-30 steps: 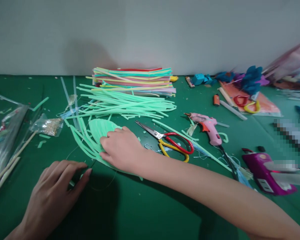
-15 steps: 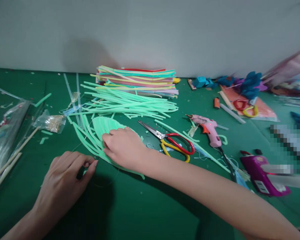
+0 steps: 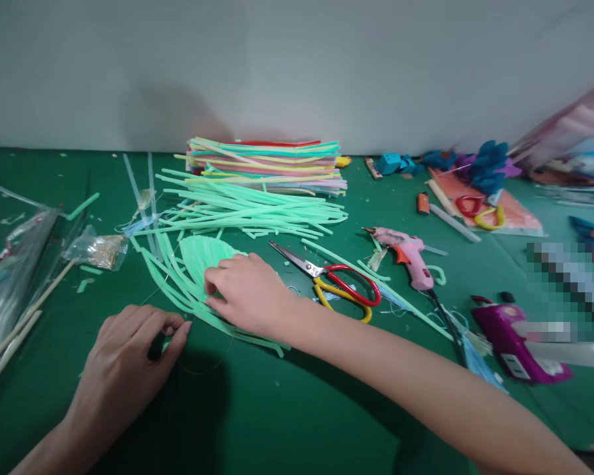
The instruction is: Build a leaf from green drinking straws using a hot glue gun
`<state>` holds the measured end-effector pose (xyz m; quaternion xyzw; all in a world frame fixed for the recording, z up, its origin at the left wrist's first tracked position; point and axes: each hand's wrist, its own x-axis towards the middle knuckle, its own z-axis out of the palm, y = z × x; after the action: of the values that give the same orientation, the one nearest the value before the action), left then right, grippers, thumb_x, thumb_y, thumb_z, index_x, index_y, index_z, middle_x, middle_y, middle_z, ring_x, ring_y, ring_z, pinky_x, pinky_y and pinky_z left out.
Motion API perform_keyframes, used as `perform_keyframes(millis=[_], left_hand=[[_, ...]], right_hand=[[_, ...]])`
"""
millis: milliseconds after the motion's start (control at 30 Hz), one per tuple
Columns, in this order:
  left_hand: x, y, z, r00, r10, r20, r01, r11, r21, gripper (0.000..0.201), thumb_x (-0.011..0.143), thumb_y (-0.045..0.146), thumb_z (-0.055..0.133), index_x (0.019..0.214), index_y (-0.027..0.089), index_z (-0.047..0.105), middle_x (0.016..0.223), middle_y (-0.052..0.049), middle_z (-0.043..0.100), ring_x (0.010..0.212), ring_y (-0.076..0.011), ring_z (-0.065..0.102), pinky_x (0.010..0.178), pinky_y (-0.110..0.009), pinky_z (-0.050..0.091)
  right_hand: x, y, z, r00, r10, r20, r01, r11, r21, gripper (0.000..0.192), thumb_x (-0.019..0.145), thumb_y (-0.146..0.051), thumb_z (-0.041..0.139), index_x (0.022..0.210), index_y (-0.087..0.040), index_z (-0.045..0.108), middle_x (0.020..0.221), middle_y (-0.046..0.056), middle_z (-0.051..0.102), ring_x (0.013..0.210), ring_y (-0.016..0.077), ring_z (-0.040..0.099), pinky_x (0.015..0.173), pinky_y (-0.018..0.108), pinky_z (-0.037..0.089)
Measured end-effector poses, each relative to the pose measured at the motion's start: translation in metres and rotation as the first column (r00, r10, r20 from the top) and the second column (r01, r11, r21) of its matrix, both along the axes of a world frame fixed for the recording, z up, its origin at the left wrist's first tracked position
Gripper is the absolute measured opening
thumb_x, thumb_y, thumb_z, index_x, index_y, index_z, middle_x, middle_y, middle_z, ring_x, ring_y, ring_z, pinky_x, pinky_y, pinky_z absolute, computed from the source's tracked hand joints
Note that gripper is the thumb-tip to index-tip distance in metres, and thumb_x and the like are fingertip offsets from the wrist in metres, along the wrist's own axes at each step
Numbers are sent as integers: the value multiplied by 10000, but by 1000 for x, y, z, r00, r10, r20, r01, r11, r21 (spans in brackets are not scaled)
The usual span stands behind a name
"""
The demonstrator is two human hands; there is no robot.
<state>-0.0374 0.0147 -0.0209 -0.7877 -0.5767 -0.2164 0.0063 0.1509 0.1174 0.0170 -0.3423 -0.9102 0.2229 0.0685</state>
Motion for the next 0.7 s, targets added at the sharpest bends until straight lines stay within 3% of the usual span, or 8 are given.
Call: perform_keyframes(millis=[333,700], left_hand=[[0,1,1,1000,-8,-8,8,1000,6,127,902,199,582,778,208,553,712,-20,586,702,-220,510,668,-357,342],[-1,0,-2,1000,-6,-12,6,1000,10,116,910,195,569,796,207,556,725,-23,587,714,-214,503,683,-359,353]], right_hand=[[2,-12,-1,1000,-24,-13,25,1000,11,141,889,-298,653,830,-173,680,866,43,661,869,195,542,745,320,316],[-13,-12,-4,998,-43,54,35,990,139,144,900,-284,576,824,-177,635,863,49,649,878,219,529,763,346,317]])
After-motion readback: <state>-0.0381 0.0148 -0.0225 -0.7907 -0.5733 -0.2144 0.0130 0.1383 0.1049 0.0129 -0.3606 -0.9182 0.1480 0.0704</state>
